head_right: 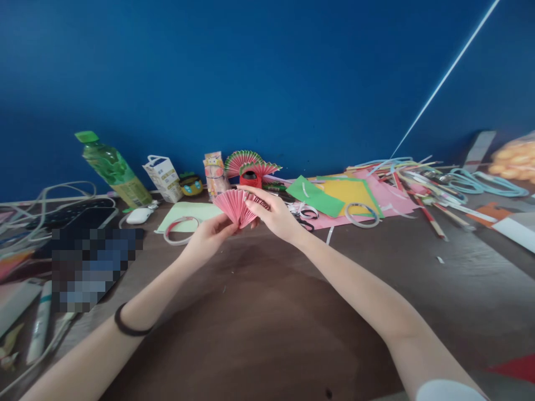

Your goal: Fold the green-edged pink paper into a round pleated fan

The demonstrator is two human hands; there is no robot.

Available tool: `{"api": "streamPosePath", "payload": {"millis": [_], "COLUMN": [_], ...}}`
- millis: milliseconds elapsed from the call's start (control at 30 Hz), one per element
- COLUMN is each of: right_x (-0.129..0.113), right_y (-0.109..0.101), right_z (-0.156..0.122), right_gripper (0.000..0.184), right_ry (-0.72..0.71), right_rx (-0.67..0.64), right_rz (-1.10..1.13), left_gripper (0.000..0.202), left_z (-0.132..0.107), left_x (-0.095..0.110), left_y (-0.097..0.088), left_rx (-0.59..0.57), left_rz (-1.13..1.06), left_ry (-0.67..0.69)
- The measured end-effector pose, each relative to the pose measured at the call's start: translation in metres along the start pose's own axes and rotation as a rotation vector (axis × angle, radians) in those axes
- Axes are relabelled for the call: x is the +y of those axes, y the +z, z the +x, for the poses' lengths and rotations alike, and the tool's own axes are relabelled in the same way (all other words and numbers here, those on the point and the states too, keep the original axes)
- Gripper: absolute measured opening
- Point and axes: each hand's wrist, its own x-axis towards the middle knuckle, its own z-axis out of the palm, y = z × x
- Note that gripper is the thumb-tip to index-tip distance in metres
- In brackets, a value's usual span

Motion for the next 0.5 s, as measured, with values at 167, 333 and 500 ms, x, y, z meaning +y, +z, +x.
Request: {"api": "streamPosePath", "payload": {"millis": [167,333,500], "right_x": [0.0006,0.0057,0.0084], "right_y": [-0.0005,-0.002,-0.0037], "right_z": [0.0002,0.0021,0.0036], "right_gripper": [0.04,0.041,0.059], "right_ry": [0.048,0.101,0.05], "right_rx": [-0.009,-0.014,-0.079], "right_rz": [0.036,0.231,0.361], "left_gripper": [0.031,0.034,0.035], "left_z": [-0.0007,0.0008,0.0032], "left_x": [-0.0002,0.0018,0.0015], "left_y": [0.0001,-0.0005,-0.0027], "left_rx": [-0.033,-0.047,-0.006], "left_rz": [0.044,-0.091,-0.26], "left_ry": [-0.015,-0.057,-0.114]}}
